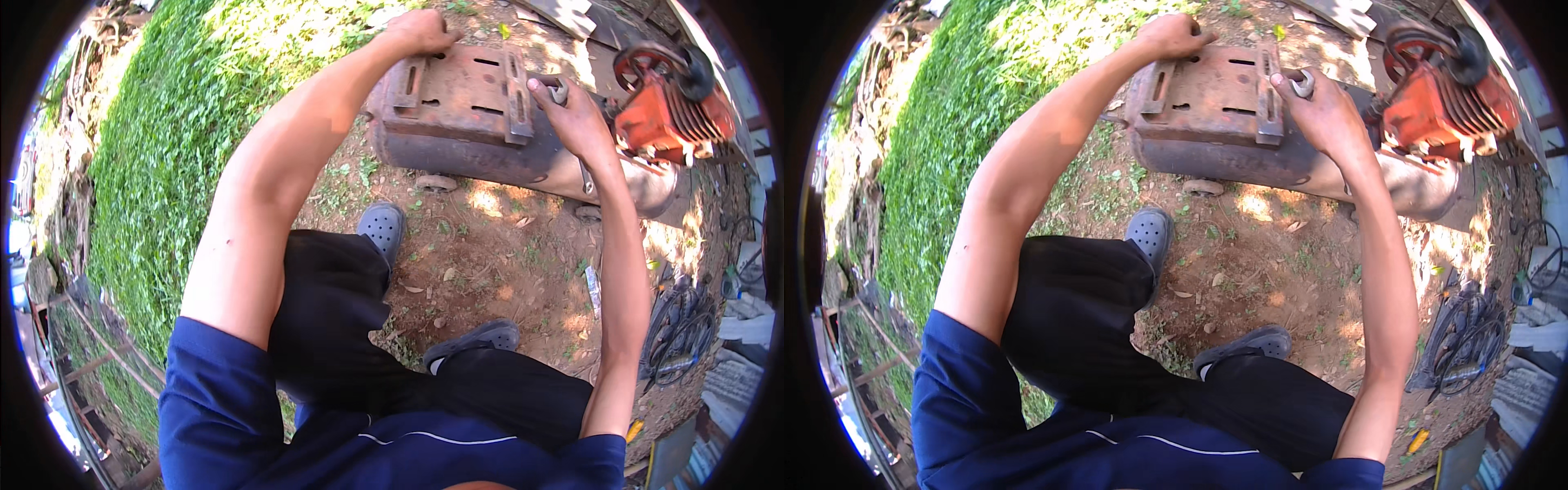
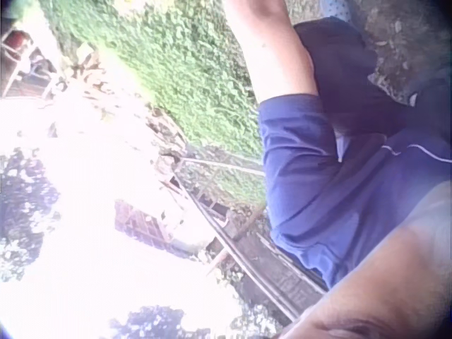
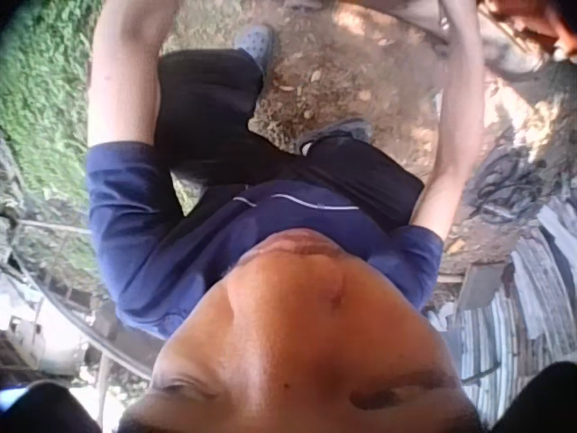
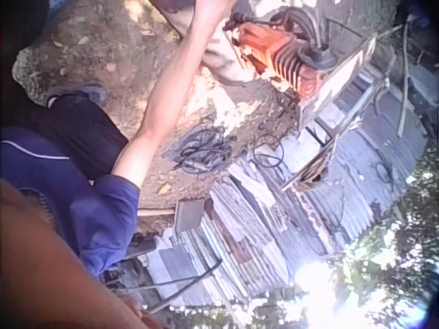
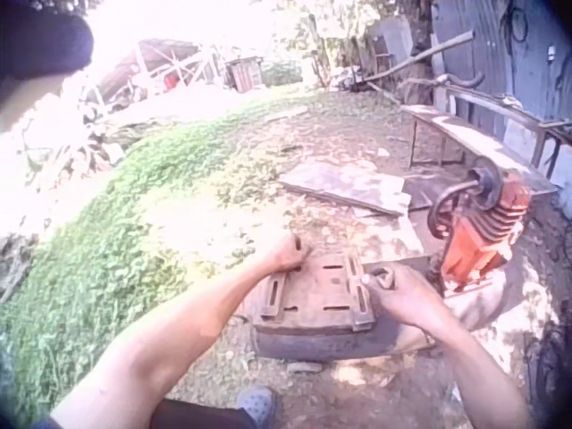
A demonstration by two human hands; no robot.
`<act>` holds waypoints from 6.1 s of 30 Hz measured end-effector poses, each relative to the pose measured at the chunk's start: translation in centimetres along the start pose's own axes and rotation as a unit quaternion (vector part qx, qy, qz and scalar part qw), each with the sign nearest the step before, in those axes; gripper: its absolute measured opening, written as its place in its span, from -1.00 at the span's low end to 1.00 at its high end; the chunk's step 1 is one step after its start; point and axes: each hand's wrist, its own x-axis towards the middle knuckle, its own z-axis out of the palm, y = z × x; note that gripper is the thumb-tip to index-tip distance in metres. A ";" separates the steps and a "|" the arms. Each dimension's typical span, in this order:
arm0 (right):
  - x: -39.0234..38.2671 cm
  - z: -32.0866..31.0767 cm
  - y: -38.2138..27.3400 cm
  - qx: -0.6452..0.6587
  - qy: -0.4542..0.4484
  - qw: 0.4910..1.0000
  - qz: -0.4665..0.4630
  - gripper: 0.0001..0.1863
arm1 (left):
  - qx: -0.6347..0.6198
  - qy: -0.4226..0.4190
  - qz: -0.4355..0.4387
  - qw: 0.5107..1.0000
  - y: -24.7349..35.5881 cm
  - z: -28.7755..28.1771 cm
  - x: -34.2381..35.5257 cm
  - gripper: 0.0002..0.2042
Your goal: The person uses a wrench to loosen and remove bolts from an air compressor, lifts the pump off the tank, and adjusts a metal mounting plate.
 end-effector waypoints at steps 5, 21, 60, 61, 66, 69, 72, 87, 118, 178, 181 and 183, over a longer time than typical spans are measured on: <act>2.0 3.2 -2.3 -0.052 0.033 0.998 0.016 -0.42 | 0.015 0.052 -0.006 0.999 2.2 -0.3 -2.8 -0.48; 5.5 3.4 -5.1 -0.032 -0.116 0.942 0.314 -0.27 | -0.342 0.164 -0.322 0.868 -0.1 0.8 -2.4 -0.68; 7.0 3.1 -5.6 0.002 -0.116 0.924 0.364 -0.31 | -0.562 0.141 -0.370 0.726 -1.4 1.3 -3.6 -0.50; 7.2 3.1 -5.5 -0.004 -0.125 0.921 0.368 -0.30 | -0.584 0.156 -0.373 0.704 -1.5 1.0 -3.8 -0.50; 8.5 2.6 -6.5 -0.081 -0.144 0.919 0.358 -0.30 | -0.679 0.084 -0.439 0.582 -2.5 -0.7 -3.9 -0.54; 9.1 2.9 -6.9 -0.110 -0.152 0.914 0.360 -0.34 | -0.662 0.052 -0.454 0.594 -2.5 -1.5 -4.3 -0.58; 8.8 3.5 -6.6 -0.120 -0.159 0.917 0.345 -0.38 | -0.626 0.028 -0.438 0.644 -3.7 0.1 -6.0 -0.63; 7.6 1.7 -5.2 -0.064 -0.193 0.931 0.303 -0.40 | -0.443 0.031 -0.271 0.854 -2.3 -1.9 -10.8 -0.76; -3.7 1.7 -5.1 0.530 -0.062 0.810 0.245 -0.42 | -0.110 0.162 0.164 0.967 -2.5 0.1 -9.9 -0.44; -18.5 10.5 -6.3 0.476 0.147 0.805 0.323 -0.70 | -0.241 -0.091 0.333 0.907 5.1 3.3 -5.9 -0.70; -17.9 11.1 -6.9 0.459 0.110 0.823 0.315 -0.75 | -0.144 -0.078 0.284 0.945 4.7 2.9 -5.7 -0.73; -19.2 10.5 -6.4 0.478 0.101 0.819 0.302 -0.77 | -0.121 -0.106 0.286 0.944 5.4 1.1 -7.5 -0.77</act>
